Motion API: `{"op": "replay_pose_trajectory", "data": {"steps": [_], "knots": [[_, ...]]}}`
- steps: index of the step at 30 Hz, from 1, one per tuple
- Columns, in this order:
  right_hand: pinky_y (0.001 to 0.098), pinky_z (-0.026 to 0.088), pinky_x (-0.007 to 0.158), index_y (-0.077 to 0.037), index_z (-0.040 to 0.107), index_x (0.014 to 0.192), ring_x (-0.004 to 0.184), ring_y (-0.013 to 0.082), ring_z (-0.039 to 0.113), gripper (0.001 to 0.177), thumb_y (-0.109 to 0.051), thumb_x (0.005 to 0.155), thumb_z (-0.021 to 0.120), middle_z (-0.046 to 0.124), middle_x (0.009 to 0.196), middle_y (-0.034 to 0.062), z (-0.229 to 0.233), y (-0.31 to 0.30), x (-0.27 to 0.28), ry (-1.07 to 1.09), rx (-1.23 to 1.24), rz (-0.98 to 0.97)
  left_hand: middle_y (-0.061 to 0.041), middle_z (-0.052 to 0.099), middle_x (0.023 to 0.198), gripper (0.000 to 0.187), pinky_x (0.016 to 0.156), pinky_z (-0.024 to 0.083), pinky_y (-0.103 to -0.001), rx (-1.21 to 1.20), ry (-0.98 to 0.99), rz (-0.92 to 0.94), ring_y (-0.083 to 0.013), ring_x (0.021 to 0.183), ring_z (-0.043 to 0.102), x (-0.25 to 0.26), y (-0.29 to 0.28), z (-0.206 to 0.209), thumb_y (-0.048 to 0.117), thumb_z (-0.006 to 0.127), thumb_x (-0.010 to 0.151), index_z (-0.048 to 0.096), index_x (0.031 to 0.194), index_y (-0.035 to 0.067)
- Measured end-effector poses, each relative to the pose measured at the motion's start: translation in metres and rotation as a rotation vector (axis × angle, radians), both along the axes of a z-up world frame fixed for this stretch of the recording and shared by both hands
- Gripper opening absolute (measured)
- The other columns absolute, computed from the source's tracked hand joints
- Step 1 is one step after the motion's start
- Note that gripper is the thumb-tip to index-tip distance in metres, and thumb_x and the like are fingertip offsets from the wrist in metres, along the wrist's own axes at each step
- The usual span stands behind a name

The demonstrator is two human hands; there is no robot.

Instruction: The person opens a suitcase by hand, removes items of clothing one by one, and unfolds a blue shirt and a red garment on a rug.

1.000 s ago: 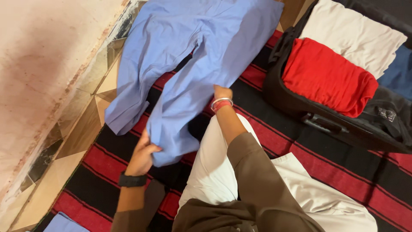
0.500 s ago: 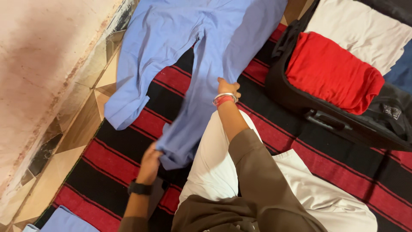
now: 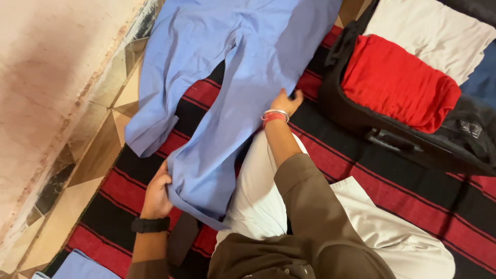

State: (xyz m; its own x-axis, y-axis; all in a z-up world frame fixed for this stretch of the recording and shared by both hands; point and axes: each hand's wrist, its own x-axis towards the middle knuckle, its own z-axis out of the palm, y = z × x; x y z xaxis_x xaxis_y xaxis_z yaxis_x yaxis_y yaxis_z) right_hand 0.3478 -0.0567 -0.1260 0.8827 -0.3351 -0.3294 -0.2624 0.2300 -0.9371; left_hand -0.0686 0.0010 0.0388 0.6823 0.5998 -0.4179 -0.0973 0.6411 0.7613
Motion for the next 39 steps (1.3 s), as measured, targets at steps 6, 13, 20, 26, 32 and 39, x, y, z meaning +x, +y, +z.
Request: {"op": "replay_pose_trajectory", "data": {"steps": [6, 13, 20, 26, 32, 39], "knots": [[0.0471, 0.048, 0.092, -0.013, 0.070, 0.122, 0.119, 0.0371, 0.053, 0.053, -0.032, 0.074, 0.082, 0.051, 0.139, 0.0183, 0.079, -0.010, -0.031, 0.168, -0.773, 0.244, -0.010, 0.066, 0.108, 0.040, 0.087, 0.050, -0.032, 0.173, 0.570, -0.175, -0.0193, 0.096, 0.063, -0.033, -0.004, -0.084, 0.021, 0.062, 0.092, 0.062, 0.124, -0.003], [0.0498, 0.045, 0.105, -0.006, 0.059, 0.140, 0.135, 0.0327, 0.050, 0.060, -0.035, 0.090, 0.078, 0.052, 0.149, 0.0118, 0.078, -0.008, -0.047, -0.469, -1.012, 0.144, -0.002, 0.062, 0.089, 0.026, 0.077, 0.046, -0.029, 0.411, 0.489, -0.118, -0.0130, 0.082, 0.056, -0.045, -0.013, -0.134, 0.022, 0.066, 0.099, 0.069, 0.107, -0.002], [0.0528, 0.045, 0.104, 0.000, 0.061, 0.131, 0.135, 0.0345, 0.046, 0.071, -0.049, 0.083, 0.077, 0.044, 0.152, 0.0129, 0.082, -0.013, -0.031, 0.113, -0.902, 0.273, -0.003, 0.068, 0.090, 0.022, 0.077, 0.050, -0.028, 0.531, 0.608, -0.328, -0.0125, 0.083, 0.060, -0.063, -0.006, -0.149, 0.017, 0.061, 0.097, 0.071, 0.108, 0.001], [0.0565, 0.043, 0.100, 0.001, 0.060, 0.127, 0.134, 0.0372, 0.038, 0.077, -0.051, 0.075, 0.082, 0.034, 0.149, 0.0167, 0.077, -0.012, -0.025, 0.241, -0.874, 0.265, -0.008, 0.075, 0.101, 0.033, 0.081, 0.054, -0.032, 0.326, 0.522, -0.356, -0.0181, 0.089, 0.069, -0.075, -0.007, -0.167, 0.009, 0.060, 0.087, 0.069, 0.118, 0.000], [0.0421, 0.049, 0.108, -0.013, 0.075, 0.111, 0.123, 0.0328, 0.061, 0.035, -0.038, 0.085, 0.076, 0.067, 0.126, 0.0141, 0.057, -0.004, -0.046, -0.506, -0.772, 0.741, -0.016, 0.075, 0.101, 0.041, 0.083, 0.054, -0.034, 0.836, 0.766, -0.622, -0.0192, 0.089, 0.070, -0.045, -0.023, -0.124, 0.012, 0.059, 0.088, 0.066, 0.128, 0.007], [0.0398, 0.056, 0.087, -0.011, 0.071, 0.111, 0.094, 0.0289, 0.073, 0.032, -0.033, 0.088, 0.071, 0.076, 0.097, 0.0100, 0.078, -0.003, -0.078, -0.555, -0.718, 1.494, -0.018, 0.073, 0.110, 0.048, 0.088, 0.053, -0.035, 1.035, 0.348, -0.145, -0.0261, 0.097, 0.070, -0.002, -0.059, -0.009, 0.000, 0.047, 0.091, 0.061, 0.136, 0.010]]}}
